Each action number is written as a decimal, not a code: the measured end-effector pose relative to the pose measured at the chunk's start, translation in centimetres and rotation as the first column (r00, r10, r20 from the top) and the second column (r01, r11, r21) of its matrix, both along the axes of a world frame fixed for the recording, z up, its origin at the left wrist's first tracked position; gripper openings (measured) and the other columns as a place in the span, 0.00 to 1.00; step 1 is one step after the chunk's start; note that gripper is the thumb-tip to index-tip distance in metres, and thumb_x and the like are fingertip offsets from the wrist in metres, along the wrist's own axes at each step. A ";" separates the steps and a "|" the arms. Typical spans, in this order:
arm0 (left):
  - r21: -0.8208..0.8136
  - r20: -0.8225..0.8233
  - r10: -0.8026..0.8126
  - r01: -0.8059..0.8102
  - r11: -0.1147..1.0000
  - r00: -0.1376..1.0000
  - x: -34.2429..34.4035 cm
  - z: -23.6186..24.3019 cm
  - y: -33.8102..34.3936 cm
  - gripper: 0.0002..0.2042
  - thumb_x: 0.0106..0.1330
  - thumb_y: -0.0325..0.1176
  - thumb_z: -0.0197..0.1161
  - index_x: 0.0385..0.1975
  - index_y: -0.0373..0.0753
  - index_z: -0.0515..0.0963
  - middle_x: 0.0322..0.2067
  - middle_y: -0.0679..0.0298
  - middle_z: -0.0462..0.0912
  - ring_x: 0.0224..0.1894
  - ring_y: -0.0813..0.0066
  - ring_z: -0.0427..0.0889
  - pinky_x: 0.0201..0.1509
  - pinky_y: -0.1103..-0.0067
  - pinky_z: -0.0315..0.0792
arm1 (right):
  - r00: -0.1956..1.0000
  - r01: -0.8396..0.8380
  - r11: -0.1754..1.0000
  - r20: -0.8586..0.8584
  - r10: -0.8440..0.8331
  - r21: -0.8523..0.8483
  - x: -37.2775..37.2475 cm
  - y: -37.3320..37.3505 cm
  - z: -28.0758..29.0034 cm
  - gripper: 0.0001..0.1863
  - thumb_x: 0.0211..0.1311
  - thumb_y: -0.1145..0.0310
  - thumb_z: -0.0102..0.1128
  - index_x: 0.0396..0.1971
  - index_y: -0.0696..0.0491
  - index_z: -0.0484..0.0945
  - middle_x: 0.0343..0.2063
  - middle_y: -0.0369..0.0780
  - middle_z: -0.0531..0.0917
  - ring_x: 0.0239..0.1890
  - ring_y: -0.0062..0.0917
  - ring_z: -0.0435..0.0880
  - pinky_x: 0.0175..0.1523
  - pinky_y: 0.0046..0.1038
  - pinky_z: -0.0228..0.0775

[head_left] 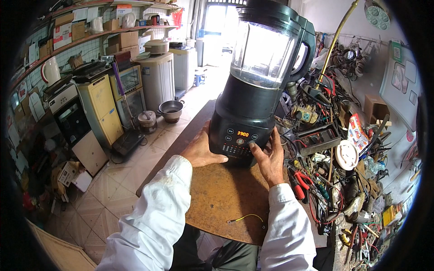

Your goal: The person assembles a blender by attaching the jar to the base, then repeatedly presses buttons on the control panel to test its operation. The person removes the jar, places it on the floor, and later reattaches it to continue testing. The person also flips the base over to inspect the underside.

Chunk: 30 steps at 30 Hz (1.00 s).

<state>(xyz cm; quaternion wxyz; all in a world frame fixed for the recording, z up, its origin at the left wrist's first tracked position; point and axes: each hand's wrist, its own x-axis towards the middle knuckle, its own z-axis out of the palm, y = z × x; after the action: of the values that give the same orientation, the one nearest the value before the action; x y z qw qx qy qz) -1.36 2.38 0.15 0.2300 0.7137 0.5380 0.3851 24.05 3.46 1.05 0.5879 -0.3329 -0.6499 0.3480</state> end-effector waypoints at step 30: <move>0.019 0.036 -0.027 0.027 0.999 0.999 0.4 1.1 -0.8 0.65 0.46 0.41 0.86 0.82 0.34 0.45 0.78 0.43 0.57 0.82 0.48 0.56 0.86 0.64 0.52 | 0.999 0.019 0.999 0.045 -0.021 0.033 0.9 1.0 -1.8 0.53 0.56 0.69 0.79 0.79 0.62 0.56 0.73 0.54 0.69 0.75 0.41 0.70 0.77 0.39 0.64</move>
<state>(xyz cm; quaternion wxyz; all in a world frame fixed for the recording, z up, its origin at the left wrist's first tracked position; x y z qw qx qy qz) -0.95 1.56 1.25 0.2383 0.7158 0.5204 0.4000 24.92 4.47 -0.78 0.5819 -0.3377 -0.6652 0.3239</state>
